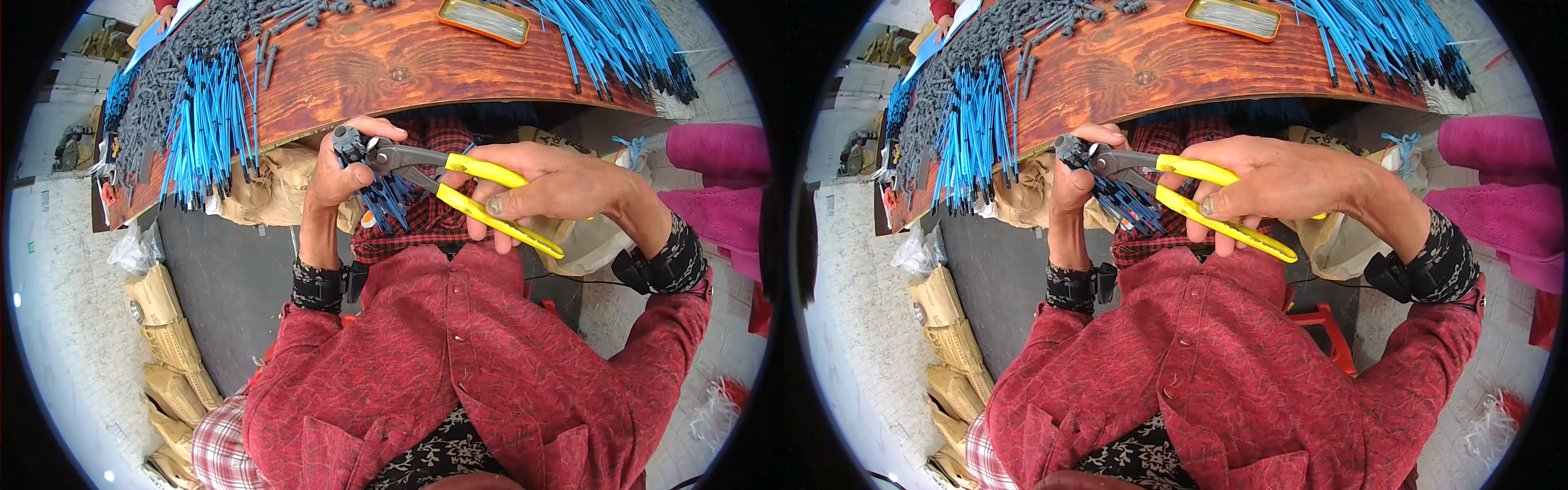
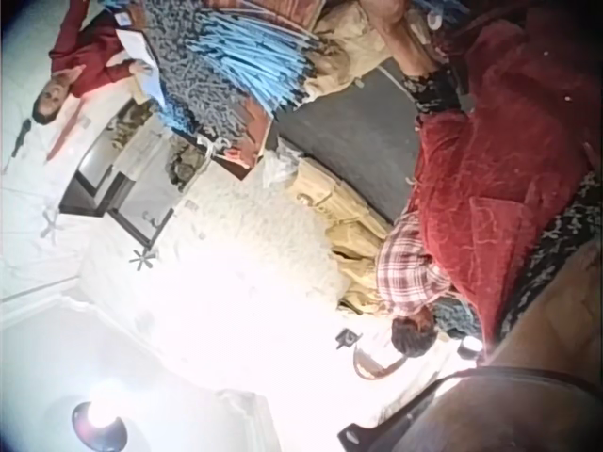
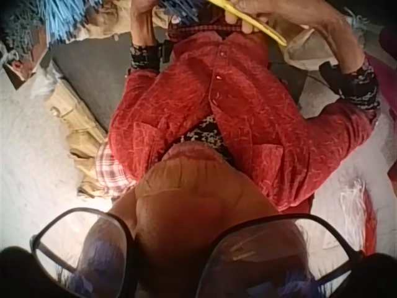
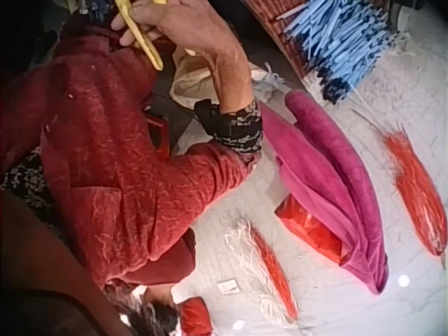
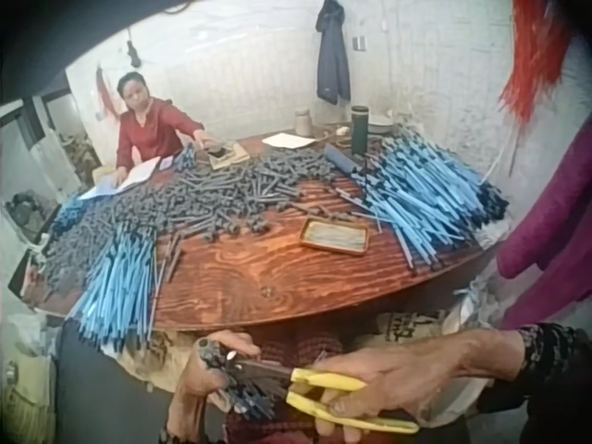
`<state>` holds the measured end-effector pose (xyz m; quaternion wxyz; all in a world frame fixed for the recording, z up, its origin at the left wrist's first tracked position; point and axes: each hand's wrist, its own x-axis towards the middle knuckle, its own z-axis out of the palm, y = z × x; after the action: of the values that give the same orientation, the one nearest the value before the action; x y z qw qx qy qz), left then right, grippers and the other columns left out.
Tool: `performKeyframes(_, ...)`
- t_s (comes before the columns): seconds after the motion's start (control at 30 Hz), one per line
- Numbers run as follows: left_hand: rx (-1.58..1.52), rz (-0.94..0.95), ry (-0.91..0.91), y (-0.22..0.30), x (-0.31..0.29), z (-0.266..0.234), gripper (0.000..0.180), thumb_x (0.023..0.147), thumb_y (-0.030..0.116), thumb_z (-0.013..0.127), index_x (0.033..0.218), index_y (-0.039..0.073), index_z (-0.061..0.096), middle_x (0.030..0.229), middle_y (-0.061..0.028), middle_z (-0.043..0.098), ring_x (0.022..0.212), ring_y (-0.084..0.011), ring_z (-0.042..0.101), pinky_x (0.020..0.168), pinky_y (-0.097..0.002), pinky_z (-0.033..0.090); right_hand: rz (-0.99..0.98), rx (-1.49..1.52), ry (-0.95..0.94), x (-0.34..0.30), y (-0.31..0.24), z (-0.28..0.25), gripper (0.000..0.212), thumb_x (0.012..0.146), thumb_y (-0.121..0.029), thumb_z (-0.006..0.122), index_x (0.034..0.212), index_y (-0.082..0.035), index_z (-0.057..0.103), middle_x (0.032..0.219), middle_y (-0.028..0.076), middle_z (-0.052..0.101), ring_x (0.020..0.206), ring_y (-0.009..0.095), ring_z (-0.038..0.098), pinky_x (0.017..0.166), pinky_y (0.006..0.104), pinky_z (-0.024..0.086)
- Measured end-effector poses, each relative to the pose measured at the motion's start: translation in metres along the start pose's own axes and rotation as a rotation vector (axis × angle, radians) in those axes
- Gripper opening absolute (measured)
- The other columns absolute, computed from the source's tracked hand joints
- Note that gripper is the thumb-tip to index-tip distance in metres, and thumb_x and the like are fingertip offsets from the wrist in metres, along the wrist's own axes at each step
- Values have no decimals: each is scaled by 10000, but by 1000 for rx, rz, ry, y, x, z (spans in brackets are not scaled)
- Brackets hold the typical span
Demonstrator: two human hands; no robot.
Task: Manually processing or assembling blue electrical components using a wire stripper tool on a production workbench.
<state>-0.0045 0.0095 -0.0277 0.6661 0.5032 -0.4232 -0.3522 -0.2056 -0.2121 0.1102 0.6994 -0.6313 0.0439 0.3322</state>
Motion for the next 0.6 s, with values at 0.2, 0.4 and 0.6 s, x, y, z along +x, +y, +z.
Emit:
performKeyframes(0.2, -50, 57, 23, -6, 0, -4, 872, 679, 726, 822, 1132, -9, 698, 917, -72, 667, 824, -137, 623, 692, -274, 467, -63, -23, 29, 13, 18, 12, 392, 1034, -143, 480, 1405, -29, 424, 990, 92, 645, 757, 153, 674, 669, 298, 566)
performKeyframes(0.4, -68, 90, 25, -4, 1, -4, 850, 700, 713, 808, 1125, -14, 692, 874, -89, 661, 799, -165, 628, 672, -287, 461, -240, 84, 72, 36, 56, 29, 359, 1052, -145, 455, 1387, -23, 421, 983, 83, 626, 745, 123, 632, 651, 284, 539)
performKeyframes(0.6, -65, 69, -25, 1, 2, -4, 855, 702, 712, 807, 1138, -13, 687, 856, -96, 665, 799, -169, 641, 663, -289, 463, -322, 144, 124, 44, 77, 48, 326, 1070, -177, 449, 1361, -30, 436, 956, 66, 614, 722, 104, 597, 646, 277, 528)
